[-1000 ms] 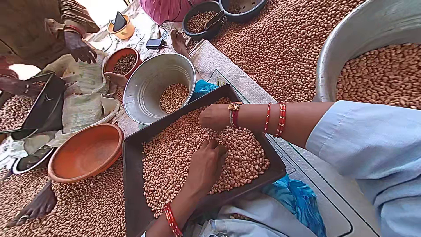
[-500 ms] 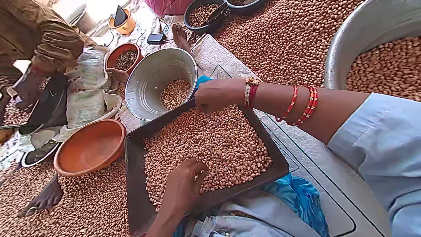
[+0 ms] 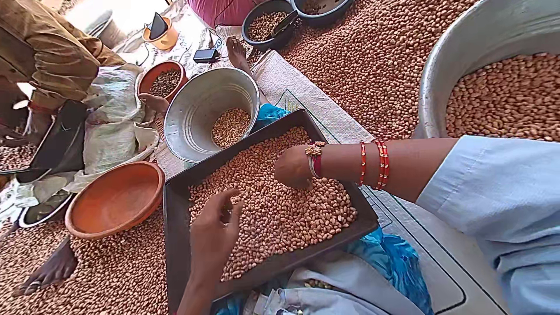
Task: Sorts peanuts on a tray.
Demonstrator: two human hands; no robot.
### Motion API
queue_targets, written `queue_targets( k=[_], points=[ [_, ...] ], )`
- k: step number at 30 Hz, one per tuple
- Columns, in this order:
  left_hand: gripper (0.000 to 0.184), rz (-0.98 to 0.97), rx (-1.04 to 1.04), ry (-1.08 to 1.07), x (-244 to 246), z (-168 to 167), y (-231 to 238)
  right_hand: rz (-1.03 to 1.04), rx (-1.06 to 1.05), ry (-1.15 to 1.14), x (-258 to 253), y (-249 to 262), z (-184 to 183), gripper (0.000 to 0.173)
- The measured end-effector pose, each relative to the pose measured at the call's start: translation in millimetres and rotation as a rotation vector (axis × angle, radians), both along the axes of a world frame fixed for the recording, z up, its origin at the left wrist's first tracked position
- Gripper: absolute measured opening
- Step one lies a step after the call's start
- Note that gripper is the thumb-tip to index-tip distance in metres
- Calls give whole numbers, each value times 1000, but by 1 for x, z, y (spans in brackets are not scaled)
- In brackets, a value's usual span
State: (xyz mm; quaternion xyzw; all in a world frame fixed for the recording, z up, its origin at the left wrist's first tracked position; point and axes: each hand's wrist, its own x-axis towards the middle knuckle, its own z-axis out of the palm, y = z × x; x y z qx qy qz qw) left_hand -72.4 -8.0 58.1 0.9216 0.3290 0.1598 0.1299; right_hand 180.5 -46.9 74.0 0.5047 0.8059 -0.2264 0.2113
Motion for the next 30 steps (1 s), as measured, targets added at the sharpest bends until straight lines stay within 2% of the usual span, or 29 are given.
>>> queue_targets(
  k=[2, 4, 7, 8, 10, 12, 15, 17, 19, 21, 25, 27, 30],
  points=[
    [35, 72, 23, -69, -2, 20, 14, 15, 6, -14, -3, 0, -1, 12],
    [35, -75, -159, -58, -3, 21, 3, 37, 13, -35, -5, 0, 0, 13],
    [36, -456, -593, 204, 7, 7, -30, 48, 10, -26, -5, 1, 1, 9],
    [39, -522, -680, 317, 13, 2, -37, 59, 7, -22, -5, 1, 1, 7],
    [44, -494, -739, 435, 20, -6, -38, 77, 33, -10, -5, -1, -1, 5],
    [46, -321, -660, 423, 21, -8, -24, 70, 52, -9, -6, -3, -1, 9],
    [57, -35, -375, 390, 16, -6, -2, 76, 33, -25, -8, -2, 3, 8],
    [54, 29, -194, 286, 6, -7, 7, 87, 24, -49, -9, -2, 4, 7],
    [35, -33, -141, 197, -4, -9, 5, 92, 24, -60, -9, -3, 3, 7],
    [16, -164, -177, 170, -8, -14, -9, 80, 5, -51, -8, -3, 4, 8],
    [8, -303, -160, 255, -5, -30, -35, 35, 22, -52, -2, 1, 19, 9],
    [7, -317, -120, 272, -3, -37, -39, -55, 225, 83, 9, 7, 33, 9],
    [7, -337, -82, 291, 0, -41, -41, -261, 725, 497, 28, 22, 51, 12]
  ],
)
